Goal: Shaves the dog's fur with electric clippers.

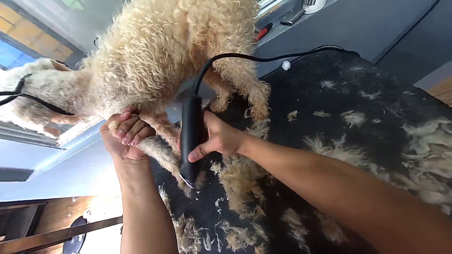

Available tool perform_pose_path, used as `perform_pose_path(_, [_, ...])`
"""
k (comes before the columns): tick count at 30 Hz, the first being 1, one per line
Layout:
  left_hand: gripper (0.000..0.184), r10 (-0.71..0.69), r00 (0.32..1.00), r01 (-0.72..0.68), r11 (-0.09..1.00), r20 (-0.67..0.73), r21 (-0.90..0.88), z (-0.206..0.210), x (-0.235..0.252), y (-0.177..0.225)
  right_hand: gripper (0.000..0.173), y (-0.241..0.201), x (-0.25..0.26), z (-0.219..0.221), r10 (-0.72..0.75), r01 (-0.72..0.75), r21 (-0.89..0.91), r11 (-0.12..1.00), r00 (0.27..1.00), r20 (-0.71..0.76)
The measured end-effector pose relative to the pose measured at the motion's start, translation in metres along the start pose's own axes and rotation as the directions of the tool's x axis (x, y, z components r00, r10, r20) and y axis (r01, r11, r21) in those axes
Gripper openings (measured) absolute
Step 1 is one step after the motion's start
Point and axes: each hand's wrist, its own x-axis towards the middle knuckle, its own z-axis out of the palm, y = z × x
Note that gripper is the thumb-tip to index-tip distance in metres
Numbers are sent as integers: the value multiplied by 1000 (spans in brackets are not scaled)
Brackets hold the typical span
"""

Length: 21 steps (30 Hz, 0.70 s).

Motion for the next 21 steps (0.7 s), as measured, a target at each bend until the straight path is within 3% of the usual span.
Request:
perform_pose_path(2, [17,-4,1000,4,1000,6,4,0,0,0,71,-13,2,-9,71,-68,-39,997,993,98])
perform_pose_path(3, [18,-12,1000,12,1000,16,3,-1,0,1,67,-18,6,-12,23,-19,-50,999,997,72])
perform_pose_path(6, [17,-14,1000,14,1000,25,-9,-1,-1,-1,56,-16,22,-13,-258,261,-4,965,952,-164])
perform_pose_path(8, [19,19,1000,-19,1000,6,-1,2,0,-3,61,-11,26,-7,-330,340,-6,941,910,-251])
perform_pose_path(11, [23,57,998,-57,998,-18,29,4,3,-4,67,-4,10,4,-317,312,-63,948,908,-275])
perform_pose_path(14, [23,69,996,-66,996,-53,64,5,2,-5,74,-6,-12,13,-209,179,-139,974,945,-252])
perform_pose_path(17, [22,54,998,-50,996,-44,78,4,3,-7,81,-32,-12,14,-121,53,-348,936,977,-177])
perform_pose_path(21, [26,94,993,-86,991,-78,103,9,7,-17,76,-53,1,32,-424,243,-545,802,875,-234])
